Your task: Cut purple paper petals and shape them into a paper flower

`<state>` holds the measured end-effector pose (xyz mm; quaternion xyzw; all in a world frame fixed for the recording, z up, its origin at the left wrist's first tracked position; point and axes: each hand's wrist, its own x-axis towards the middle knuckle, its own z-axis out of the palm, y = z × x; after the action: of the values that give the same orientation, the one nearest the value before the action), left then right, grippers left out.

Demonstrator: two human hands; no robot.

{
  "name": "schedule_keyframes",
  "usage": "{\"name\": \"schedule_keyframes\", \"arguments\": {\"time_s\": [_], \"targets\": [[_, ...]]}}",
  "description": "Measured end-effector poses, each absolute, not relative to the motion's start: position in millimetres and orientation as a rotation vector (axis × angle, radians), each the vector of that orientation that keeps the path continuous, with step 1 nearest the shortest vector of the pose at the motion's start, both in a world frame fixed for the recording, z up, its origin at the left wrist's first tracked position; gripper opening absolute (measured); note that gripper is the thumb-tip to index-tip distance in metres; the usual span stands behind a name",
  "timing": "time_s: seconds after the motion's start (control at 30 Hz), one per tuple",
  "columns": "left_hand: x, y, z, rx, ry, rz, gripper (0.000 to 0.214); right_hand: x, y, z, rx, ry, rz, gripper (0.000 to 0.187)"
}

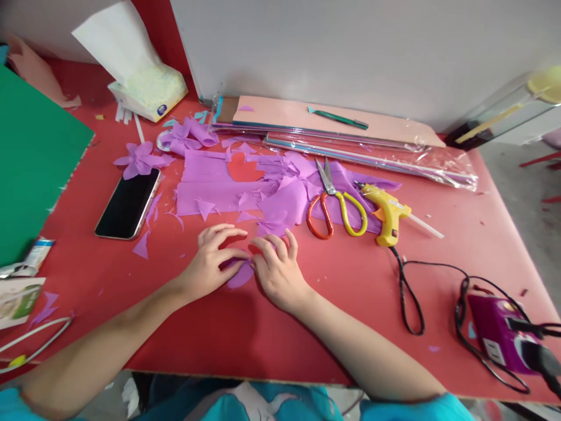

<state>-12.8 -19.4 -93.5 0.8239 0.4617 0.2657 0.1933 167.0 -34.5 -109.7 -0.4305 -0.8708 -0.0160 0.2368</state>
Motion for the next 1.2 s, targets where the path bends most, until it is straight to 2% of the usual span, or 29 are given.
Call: {"name": "schedule_keyframes", "arguments": {"time_s": [0.13, 0.2, 0.3, 0.57, 0.8, 0.97, 1.07, 1.2], "targets": [[-15.6, -16.0, -93.0, 2.184, 1.444, 0.942, 0.019, 167.4, -33.9, -107.4, -1.254, -2.250, -0.006, 0.007], [-17.8, -14.0, -92.8, 2.113, 1.554, 0.989, 0.017, 167.5, -33.6, -105.3, -1.267, -2.196, -0.006, 0.007], [-20.3, -12.3, -91.8, 2.082, 1.572, 0.894, 0.010, 167.3, -33.1, -102.7, -1.267, -2.172, 0.003, 0.007], [-22.3, -12.0, -86.1, 1.946, 1.500, 0.800, 0.021, 168.7, -32.0, -99.9, -1.271, -2.154, 0.114, 0.010], [-24.2, -9.5, -83.0, 1.886, 1.646, 0.803, 0.033, 172.4, -27.2, -99.5, -1.282, -2.170, 0.355, 0.009], [-18.1, -16.8, -81.6, 2.199, 1.583, 0.953, 0.025, 171.3, -27.0, -99.3, -1.301, -2.217, 0.367, 0.008], [-11.1, -25.1, -83.2, 2.386, 1.372, 0.840, 0.008, 170.2, -27.7, -98.8, -1.293, -2.253, 0.351, 0.009], [-4.2, -31.4, -87.9, 2.435, 1.340, 0.762, 0.011, 169.4, -28.3, -98.2, -1.269, -2.288, 0.311, 0.011]]}}
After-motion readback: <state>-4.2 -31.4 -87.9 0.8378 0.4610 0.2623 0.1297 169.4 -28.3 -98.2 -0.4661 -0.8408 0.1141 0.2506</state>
